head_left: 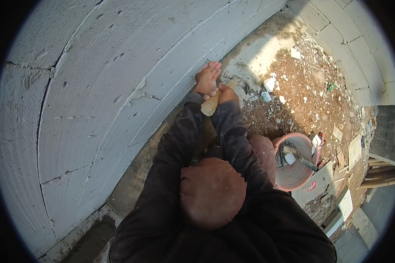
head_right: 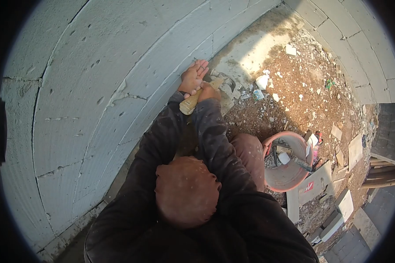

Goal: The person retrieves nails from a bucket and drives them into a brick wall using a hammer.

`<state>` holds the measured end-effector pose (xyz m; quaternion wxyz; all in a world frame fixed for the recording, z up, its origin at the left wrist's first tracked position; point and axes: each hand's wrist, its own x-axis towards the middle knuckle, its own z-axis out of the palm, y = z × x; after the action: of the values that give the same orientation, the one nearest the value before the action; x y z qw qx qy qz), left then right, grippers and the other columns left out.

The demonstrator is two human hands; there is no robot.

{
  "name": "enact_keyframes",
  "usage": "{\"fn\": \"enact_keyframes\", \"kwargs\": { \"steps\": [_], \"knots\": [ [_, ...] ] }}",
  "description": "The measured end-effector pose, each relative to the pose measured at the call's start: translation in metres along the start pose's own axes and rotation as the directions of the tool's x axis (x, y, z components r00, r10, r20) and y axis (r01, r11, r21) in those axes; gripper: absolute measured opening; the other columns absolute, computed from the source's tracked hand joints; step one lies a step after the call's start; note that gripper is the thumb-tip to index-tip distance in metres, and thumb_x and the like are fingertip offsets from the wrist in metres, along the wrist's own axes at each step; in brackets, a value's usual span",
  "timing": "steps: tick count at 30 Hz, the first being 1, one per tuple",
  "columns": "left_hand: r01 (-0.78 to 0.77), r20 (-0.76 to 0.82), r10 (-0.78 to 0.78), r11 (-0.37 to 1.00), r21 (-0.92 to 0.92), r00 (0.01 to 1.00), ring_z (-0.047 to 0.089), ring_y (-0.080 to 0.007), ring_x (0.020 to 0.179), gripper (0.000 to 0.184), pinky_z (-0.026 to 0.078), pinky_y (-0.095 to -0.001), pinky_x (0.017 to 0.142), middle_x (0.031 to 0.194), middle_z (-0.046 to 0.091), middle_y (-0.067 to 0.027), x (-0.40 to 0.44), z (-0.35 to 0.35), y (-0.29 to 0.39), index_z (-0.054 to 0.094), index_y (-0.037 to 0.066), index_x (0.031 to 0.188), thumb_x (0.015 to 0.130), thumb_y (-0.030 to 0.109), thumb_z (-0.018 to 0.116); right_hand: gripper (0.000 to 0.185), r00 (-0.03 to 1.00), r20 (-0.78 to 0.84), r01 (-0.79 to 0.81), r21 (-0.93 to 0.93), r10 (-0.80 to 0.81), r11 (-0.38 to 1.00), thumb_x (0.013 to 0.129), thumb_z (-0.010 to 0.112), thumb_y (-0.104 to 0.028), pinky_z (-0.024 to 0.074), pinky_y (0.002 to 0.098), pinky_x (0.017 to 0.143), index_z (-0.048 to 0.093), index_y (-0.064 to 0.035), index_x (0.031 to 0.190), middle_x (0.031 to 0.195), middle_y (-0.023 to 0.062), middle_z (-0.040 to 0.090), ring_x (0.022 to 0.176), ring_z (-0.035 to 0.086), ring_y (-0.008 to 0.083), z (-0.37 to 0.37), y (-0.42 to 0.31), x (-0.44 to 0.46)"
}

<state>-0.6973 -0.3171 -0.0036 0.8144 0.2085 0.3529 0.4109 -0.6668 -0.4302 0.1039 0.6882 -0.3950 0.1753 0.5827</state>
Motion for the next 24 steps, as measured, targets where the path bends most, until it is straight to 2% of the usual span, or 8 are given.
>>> {"fn": "enact_keyframes", "kwargs": {
  "steps": [2,9,12,14,16,18,22,24],
  "knots": [
    [0.000,0.012,0.000,1.000,0.020,1.000,0.049,-0.0279,0.131,0.047,0.038,-0.0378,0.112,0.139,0.048,-0.0182,-0.002,-0.002,-0.002,0.034,-0.005,0.142,0.103,0.018,0.048,0.008,0.980,0.155,-0.120,-0.054,0.127,0.991,0.095,0.044,-0.014,0.0456,0.0382,0.049,0.045,-0.0086,0.089,0.070,0.0026,0.044,0.056,0.047,0.0171,-0.003,-0.002,0.011],
    [-0.005,0.032,0.002,0.994,0.109,0.999,0.045,-0.0294,0.135,0.051,0.037,-0.0376,0.114,0.142,0.044,-0.0199,-0.005,-0.002,0.001,0.029,-0.007,0.142,0.104,0.021,0.049,0.009,0.981,0.187,-0.051,-0.022,0.054,0.998,0.097,0.044,-0.016,0.0446,0.0391,0.049,0.046,-0.0092,0.091,0.070,0.0028,0.044,0.056,0.047,0.0168,-0.011,0.014,0.022],
    [-0.072,0.086,0.071,0.997,0.007,0.994,0.047,-0.0307,0.133,0.049,0.041,-0.0409,0.111,0.141,0.045,-0.0203,0.006,-0.012,-0.009,0.032,-0.005,0.142,0.103,0.020,0.050,0.009,0.977,0.206,-0.055,0.038,0.046,0.998,0.097,0.045,-0.016,0.0441,0.0392,0.049,0.046,-0.0090,0.091,0.070,0.0034,0.045,0.056,0.047,0.0174,-0.007,0.013,0.019],
    [-0.084,0.082,0.084,0.996,-0.007,0.993,0.048,-0.0323,0.132,0.051,0.042,-0.0430,0.109,0.140,0.046,-0.0209,0.005,-0.010,-0.006,0.033,-0.005,0.141,0.102,0.021,0.052,0.009,0.994,0.051,0.100,0.004,-0.100,0.995,0.096,0.048,-0.015,0.0439,0.0395,0.049,0.046,-0.0081,0.091,0.070,0.0041,0.045,0.056,0.047,0.0182,-0.006,0.013,-0.006],
    [-0.093,0.080,0.095,0.995,-0.023,0.992,0.049,-0.0339,0.131,0.052,0.044,-0.0451,0.107,0.139,0.047,-0.0215,0.001,-0.009,-0.003,0.035,-0.004,0.141,0.101,0.023,0.055,0.010,0.984,0.105,0.141,0.024,-0.142,0.990,0.095,0.051,-0.015,0.0445,0.0406,0.048,0.048,-0.0066,0.090,0.069,0.0052,0.046,0.055,0.048,0.0193,-0.026,0.015,-0.008],
    [0.076,-0.059,-0.075,0.997,0.013,0.995,0.050,-0.0371,0.128,0.058,0.044,-0.0473,0.105,0.139,0.046,-0.0230,-0.001,-0.004,0.000,0.038,-0.006,0.139,0.098,0.027,0.061,0.012,0.974,0.093,0.213,-0.053,-0.208,0.976,0.095,0.053,-0.015,0.0462,0.0417,0.049,0.049,-0.0053,0.088,0.070,0.0061,0.047,0.056,0.049,0.0199,-0.043,0.012,-0.016],
    [0.244,-0.065,-0.241,0.969,0.046,0.968,0.046,-0.0419,0.130,0.067,0.042,-0.0515,0.105,0.140,0.043,-0.0296,-0.031,-0.005,-0.001,0.033,-0.006,0.143,0.095,0.028,0.066,0.028,0.968,0.117,0.224,-0.008,-0.222,0.975,0.100,0.054,-0.026,0.0480,0.0418,0.051,0.050,-0.0039,0.084,0.071,0.0066,0.048,0.054,0.049,0.0205,-0.060,0.010,-0.043],
    [0.316,-0.107,-0.304,0.939,0.134,0.947,0.049,-0.0375,0.128,0.064,0.043,-0.0468,0.105,0.137,0.049,-0.0277,-0.066,-0.005,0.002,0.039,-0.005,0.141,0.093,0.026,0.068,0.028,0.982,0.089,0.168,0.008,-0.168,0.986,0.101,0.053,-0.033,0.0474,0.0420,0.050,0.048,-0.0069,0.092,0.071,0.0072,0.049,0.053,0.048,0.0211,-0.074,0.014,-0.043]
  ]
}}
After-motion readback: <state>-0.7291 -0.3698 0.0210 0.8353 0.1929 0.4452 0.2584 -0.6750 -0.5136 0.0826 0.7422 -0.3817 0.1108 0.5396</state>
